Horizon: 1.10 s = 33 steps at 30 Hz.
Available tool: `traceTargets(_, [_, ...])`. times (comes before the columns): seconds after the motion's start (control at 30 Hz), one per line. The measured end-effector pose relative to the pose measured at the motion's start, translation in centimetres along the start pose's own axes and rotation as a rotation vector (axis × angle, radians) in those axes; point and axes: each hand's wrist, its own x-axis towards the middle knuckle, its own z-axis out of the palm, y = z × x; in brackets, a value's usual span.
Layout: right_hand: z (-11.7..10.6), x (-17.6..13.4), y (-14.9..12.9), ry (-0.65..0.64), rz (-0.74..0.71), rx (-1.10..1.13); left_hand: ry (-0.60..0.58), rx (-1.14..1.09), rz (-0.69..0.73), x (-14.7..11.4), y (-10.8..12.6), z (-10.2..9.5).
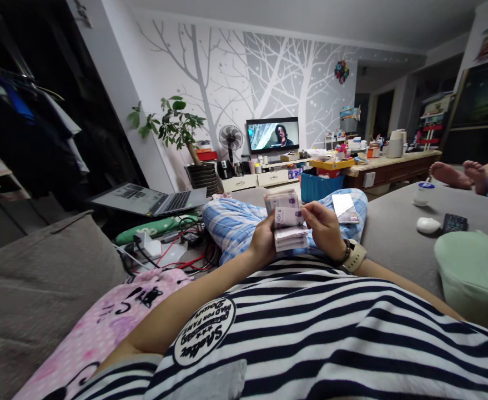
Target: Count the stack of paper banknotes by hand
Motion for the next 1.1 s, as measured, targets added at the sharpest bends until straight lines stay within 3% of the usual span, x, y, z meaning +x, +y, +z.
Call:
traceTargets(0.53, [0.1, -0.2, -0.1, -0.073, 0.039, 0.050, -0.070, -0.045, -0.029, 0.0, -0.3, -0.3])
traceTargets(0.8, [0.1, 0.1, 0.8, 0.059, 0.144, -0.056, 0.003, -0.001, -0.005, -0.6, 0.0, 0.0])
traceTargets(1.1, [-0.1, 0.3, 1.1, 0.042, 0.158, -0.119, 0.027, 0.015, 0.036, -1.4, -0.1, 0.5])
